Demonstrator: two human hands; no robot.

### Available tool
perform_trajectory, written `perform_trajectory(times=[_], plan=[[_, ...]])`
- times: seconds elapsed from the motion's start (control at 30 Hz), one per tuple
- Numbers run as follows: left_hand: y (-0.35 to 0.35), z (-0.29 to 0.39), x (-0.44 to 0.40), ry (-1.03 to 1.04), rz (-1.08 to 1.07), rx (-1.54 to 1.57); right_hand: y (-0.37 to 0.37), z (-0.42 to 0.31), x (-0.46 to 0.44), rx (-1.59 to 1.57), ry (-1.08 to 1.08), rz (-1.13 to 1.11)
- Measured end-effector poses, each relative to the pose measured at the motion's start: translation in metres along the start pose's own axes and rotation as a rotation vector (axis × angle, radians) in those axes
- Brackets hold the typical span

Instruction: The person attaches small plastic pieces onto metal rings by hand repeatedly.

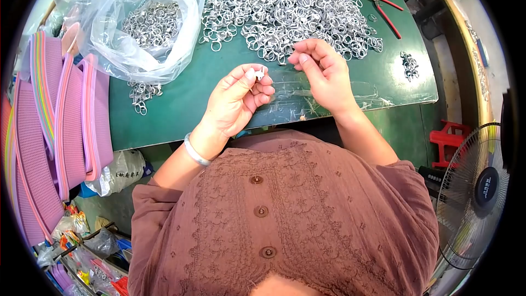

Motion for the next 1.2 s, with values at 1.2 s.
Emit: perform_trajectory(times=[1.2], plan=[[0.01, 0.006, 0.004, 0.102, 0.184, -0.326, 0.028, -0.004, 0.005, -0.055, 0.249, -0.368]])
Point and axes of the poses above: each hand's wrist, its own x-axis away from the middle knuckle, its own y-axis out of the palm, z = x × y, the point moved 7 cm from there along -x, towards the middle knuckle, and after that the axes turned 8 degrees about z, right-handed, at the moved point
